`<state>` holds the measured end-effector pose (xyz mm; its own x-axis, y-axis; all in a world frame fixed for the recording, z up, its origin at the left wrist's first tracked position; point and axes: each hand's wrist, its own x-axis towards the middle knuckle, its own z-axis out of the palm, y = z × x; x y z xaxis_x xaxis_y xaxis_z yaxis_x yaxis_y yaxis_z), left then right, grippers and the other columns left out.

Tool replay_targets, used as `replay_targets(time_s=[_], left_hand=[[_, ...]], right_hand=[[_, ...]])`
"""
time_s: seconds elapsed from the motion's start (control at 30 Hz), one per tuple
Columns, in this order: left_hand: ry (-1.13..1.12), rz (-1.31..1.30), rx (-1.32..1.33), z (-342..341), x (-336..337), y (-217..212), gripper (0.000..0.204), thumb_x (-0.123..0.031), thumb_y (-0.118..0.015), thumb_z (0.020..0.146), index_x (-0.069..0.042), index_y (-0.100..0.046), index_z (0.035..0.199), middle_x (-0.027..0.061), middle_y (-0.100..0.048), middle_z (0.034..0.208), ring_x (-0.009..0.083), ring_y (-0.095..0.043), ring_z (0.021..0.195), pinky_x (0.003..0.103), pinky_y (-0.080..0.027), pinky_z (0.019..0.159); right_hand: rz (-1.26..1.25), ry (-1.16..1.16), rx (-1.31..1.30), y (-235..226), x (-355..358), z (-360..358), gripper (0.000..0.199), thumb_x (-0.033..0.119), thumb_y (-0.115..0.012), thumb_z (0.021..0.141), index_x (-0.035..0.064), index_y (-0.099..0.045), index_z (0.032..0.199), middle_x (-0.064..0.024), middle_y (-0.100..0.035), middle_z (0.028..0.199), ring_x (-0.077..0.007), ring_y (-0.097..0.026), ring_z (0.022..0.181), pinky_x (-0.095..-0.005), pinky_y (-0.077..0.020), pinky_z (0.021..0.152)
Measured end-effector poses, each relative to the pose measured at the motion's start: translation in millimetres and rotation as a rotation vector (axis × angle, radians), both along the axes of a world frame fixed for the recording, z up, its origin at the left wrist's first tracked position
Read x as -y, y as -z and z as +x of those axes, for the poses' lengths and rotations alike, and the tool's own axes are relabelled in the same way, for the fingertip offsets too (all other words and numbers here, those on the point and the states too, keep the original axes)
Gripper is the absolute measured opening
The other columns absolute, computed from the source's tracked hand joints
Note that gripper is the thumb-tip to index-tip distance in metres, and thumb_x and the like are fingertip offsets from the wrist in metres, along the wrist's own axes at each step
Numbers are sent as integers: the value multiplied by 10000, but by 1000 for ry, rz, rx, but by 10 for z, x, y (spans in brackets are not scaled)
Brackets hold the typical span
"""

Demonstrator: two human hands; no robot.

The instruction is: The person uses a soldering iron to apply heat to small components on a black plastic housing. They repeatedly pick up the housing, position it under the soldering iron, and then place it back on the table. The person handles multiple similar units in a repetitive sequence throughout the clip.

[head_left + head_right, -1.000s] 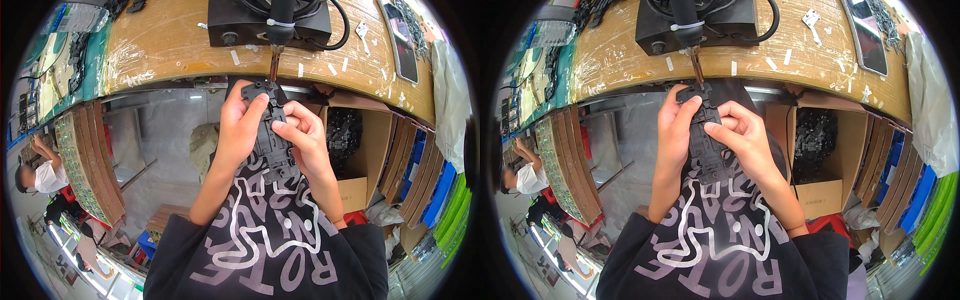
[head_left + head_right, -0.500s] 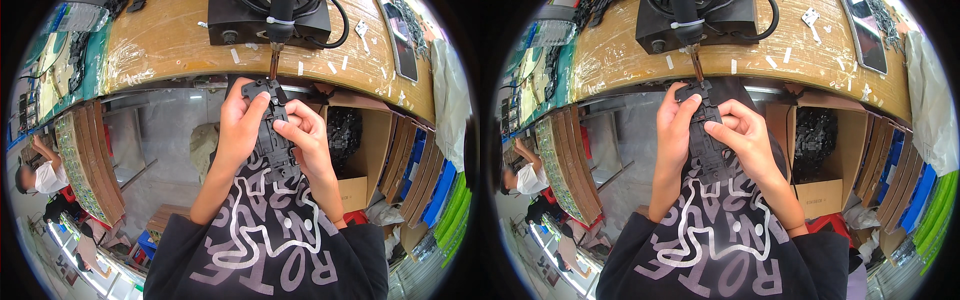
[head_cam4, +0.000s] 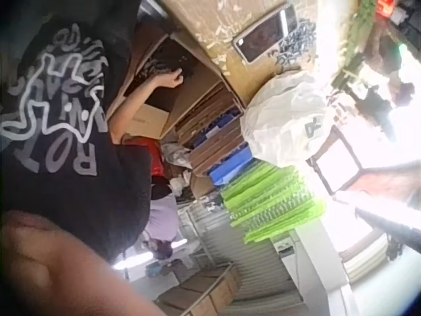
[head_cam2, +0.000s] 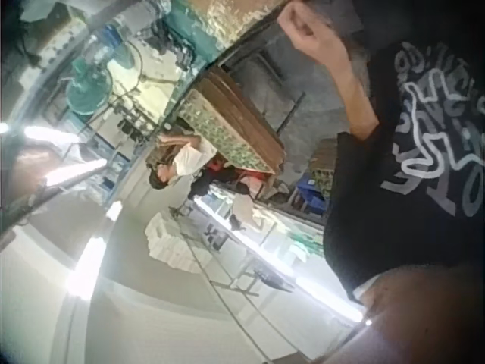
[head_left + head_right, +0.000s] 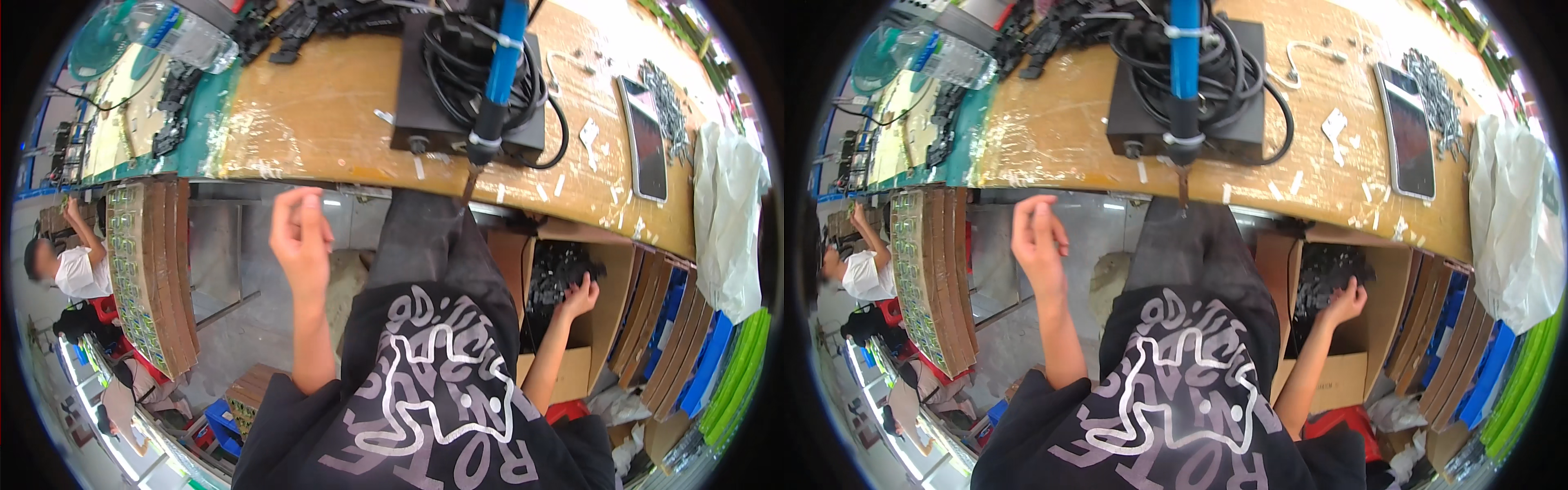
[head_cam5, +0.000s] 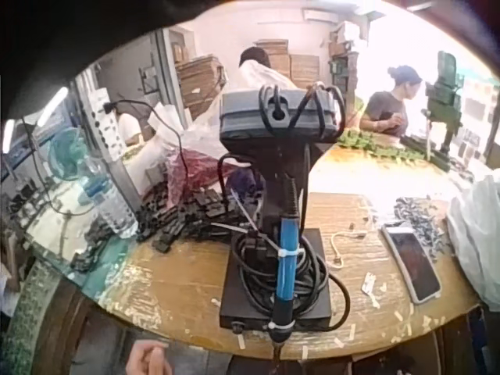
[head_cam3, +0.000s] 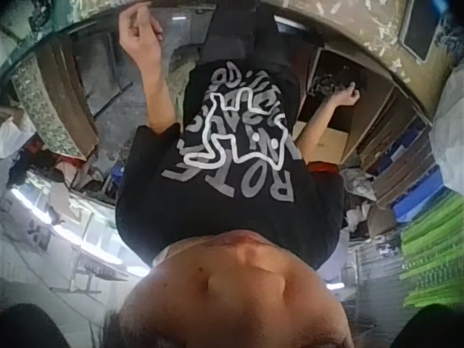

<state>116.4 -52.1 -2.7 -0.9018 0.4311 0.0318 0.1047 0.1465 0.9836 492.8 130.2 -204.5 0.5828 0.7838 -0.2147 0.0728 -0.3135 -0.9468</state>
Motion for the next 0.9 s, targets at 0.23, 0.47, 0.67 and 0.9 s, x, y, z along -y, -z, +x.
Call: replay_targets(time_s=[0.23, 0.47, 0.67, 0.9], left_hand=[[-26, 60, -405, -1014, -461, -227, 176, -188, -549, 811, -44, -510, 902, -10, -496, 622, 41, -414, 523, 178, -329, 473], [98, -261, -889, -1672, -1120, -286, 275, -231, -620, 714, -52, -527, 902, 53, -558, 810, 183, -498, 729, 283, -409, 659], [-11, -488, -1281, -1965, -1628, -228, 431, -407, -568, 730, -72, -560, 1000, 95, -528, 1026, 276, -482, 931, 371, -378, 799], [7, -645, -1056, -2085, -1726, -211, 528, -495, -587, 681, -43, -581, 956, 126, -521, 1050, 305, -465, 977, 380, -363, 836]], right_hand=[[-357, 422, -2, 900, -4, 1103, 337, 203, -590, 756, 1, -446, 984, -183, -570, 830, -293, -592, 595, -352, -527, 470], [-15, 530, -88, 390, -138, 913, 261, 144, -567, 737, 8, -460, 932, -170, -550, 921, -264, -579, 638, -335, -530, 476], [616, 441, 157, -902, -449, 258, 254, 77, -536, 779, -22, -418, 981, -148, -522, 875, -174, -526, 610, -245, -467, 455], [976, -250, 218, -2183, -873, -634, 190, 36, -493, 802, -25, -445, 976, -104, -527, 889, -132, -512, 701, -228, -456, 589]])
